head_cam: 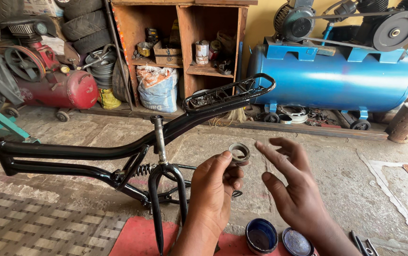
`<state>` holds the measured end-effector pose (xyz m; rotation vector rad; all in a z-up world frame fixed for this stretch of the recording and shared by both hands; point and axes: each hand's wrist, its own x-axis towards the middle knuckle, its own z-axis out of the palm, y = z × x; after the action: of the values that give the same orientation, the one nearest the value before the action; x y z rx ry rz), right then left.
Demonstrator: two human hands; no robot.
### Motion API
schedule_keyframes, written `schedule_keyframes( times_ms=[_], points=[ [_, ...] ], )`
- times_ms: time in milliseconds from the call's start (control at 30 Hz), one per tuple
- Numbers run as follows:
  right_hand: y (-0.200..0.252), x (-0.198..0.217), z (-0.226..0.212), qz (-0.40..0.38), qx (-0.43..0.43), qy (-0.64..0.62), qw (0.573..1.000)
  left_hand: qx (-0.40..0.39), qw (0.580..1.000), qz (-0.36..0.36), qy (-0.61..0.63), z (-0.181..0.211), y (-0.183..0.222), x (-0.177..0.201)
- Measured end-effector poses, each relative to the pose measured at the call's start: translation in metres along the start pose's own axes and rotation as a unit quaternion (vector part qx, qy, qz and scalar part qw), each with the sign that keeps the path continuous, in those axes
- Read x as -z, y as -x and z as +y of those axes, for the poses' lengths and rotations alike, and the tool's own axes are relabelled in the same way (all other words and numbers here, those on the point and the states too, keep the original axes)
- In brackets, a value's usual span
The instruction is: The person applies grease to bicycle fork bearings, fits the fork into the frame, and wipes down the frame with a cloth.
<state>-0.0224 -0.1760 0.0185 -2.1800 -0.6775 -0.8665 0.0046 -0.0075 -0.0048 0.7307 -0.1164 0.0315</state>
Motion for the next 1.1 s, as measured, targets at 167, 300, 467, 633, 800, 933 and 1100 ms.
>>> schedule_keyframes(
  times_ms=[167, 300, 467, 633, 800, 933, 1100],
  points=[
    [-0.001, -0.003, 0.001, -0.044, 0.000, -0.040, 0.998, 0.000, 1.000, -0.023, 0.012, -0.005, 0.002, -0.001],
    [-0.001, 0.000, 0.007, -0.003, 0.002, 0.015, 1.000, -0.008, 1.000, 0.003, -0.021, -0.002, 0.001, 0.000],
    [0.000, -0.003, 0.004, -0.011, -0.011, -0.040, 0.999, -0.004, 0.999, -0.016, -0.030, -0.006, 0.003, -0.002],
    [0.004, -0.012, 0.002, -0.010, 0.006, -0.039, 0.999, -0.055, 0.998, 0.011, -0.028, -0.008, 0.005, -0.005],
    [0.008, -0.013, -0.001, -0.030, 0.002, -0.145, 0.989, -0.065, 0.995, 0.050, -0.055, -0.003, 0.003, -0.006],
    [0.004, -0.017, -0.007, -0.021, -0.084, -0.149, 0.985, -0.042, 0.998, 0.036, -0.031, -0.005, 0.003, -0.004],
    [-0.001, -0.019, 0.000, -0.014, 0.060, 0.137, 0.989, -0.043, 0.999, 0.033, 0.000, -0.007, 0.002, -0.002]
  ],
)
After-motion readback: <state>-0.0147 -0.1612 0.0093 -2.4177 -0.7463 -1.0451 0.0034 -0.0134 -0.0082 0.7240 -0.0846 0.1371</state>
